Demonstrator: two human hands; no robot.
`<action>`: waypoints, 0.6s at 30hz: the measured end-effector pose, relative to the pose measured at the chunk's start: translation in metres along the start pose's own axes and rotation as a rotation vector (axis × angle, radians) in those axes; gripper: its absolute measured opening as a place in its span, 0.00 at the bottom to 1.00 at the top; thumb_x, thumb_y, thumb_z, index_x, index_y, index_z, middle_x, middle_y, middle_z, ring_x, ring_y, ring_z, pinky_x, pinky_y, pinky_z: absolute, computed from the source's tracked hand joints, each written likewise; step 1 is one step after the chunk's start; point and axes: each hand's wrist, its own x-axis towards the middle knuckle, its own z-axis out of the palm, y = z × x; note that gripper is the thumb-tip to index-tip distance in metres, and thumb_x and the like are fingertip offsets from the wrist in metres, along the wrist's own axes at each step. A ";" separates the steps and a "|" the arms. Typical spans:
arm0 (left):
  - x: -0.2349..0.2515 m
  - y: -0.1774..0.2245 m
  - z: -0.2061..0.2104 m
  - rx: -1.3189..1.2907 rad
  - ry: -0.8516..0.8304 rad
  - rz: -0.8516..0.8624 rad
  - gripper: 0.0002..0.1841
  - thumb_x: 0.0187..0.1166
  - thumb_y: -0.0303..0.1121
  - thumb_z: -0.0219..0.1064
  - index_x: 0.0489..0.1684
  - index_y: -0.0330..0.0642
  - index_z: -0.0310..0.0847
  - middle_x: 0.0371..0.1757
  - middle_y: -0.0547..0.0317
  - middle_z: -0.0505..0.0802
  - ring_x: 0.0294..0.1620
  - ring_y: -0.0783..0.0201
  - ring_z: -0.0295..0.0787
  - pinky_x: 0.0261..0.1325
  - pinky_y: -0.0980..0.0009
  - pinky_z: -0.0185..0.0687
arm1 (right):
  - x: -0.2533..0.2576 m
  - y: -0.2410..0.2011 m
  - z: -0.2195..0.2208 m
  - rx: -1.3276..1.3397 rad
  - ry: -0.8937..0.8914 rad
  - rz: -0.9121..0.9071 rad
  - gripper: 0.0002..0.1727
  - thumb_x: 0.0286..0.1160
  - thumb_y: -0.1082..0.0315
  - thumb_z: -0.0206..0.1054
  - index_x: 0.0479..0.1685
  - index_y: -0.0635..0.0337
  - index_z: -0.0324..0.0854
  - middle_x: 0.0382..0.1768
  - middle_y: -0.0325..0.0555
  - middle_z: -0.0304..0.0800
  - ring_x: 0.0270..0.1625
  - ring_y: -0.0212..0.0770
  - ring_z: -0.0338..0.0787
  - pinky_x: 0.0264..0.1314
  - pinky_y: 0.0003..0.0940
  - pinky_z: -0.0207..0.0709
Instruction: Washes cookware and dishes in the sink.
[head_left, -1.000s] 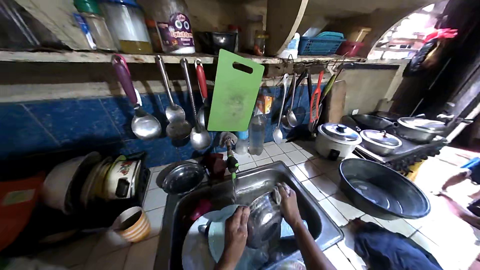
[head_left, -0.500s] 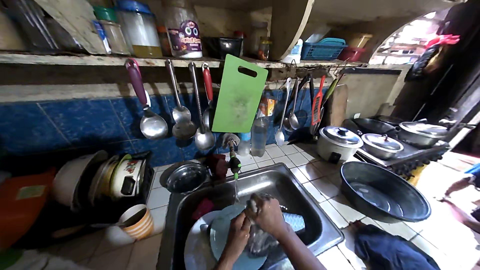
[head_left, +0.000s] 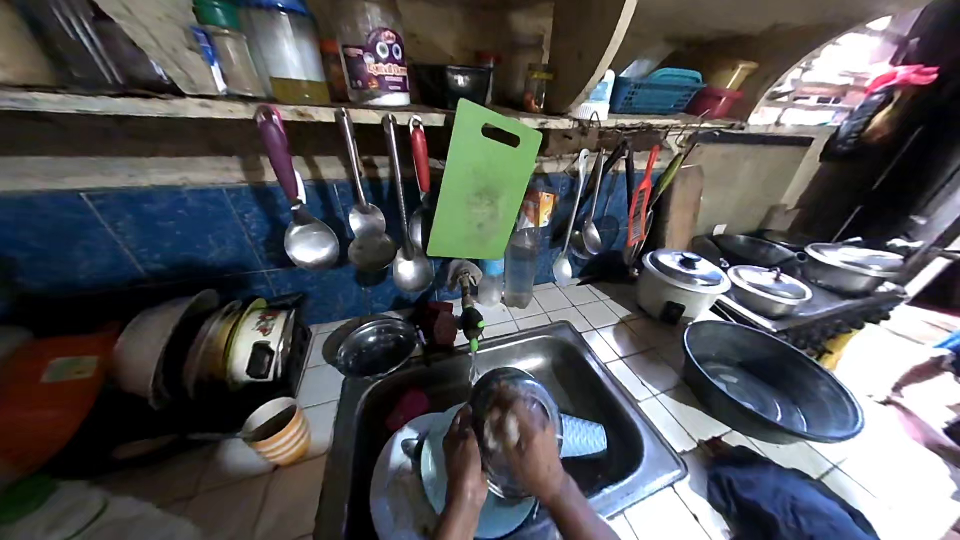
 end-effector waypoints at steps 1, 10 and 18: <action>-0.003 0.003 -0.002 0.024 -0.004 0.000 0.18 0.94 0.34 0.49 0.63 0.29 0.80 0.47 0.49 0.88 0.43 0.66 0.85 0.50 0.67 0.84 | 0.016 0.006 -0.011 0.028 -0.003 0.170 0.18 0.76 0.66 0.67 0.58 0.70 0.88 0.53 0.57 0.95 0.57 0.55 0.95 0.62 0.57 0.86; 0.018 -0.002 -0.011 -0.263 0.042 -0.067 0.18 0.95 0.38 0.45 0.62 0.34 0.76 0.42 0.53 0.88 0.39 0.66 0.87 0.43 0.65 0.87 | -0.017 0.006 0.008 0.025 0.118 0.021 0.21 0.76 0.58 0.66 0.52 0.70 0.90 0.64 0.60 0.91 0.73 0.62 0.86 0.79 0.60 0.73; 0.030 -0.011 -0.041 0.041 -0.197 -0.258 0.34 0.93 0.58 0.35 0.80 0.42 0.69 0.68 0.45 0.85 0.64 0.54 0.83 0.64 0.51 0.80 | 0.032 0.004 -0.031 0.060 0.082 0.402 0.25 0.73 0.59 0.75 0.55 0.76 0.86 0.36 0.61 0.94 0.39 0.54 0.95 0.48 0.56 0.86</action>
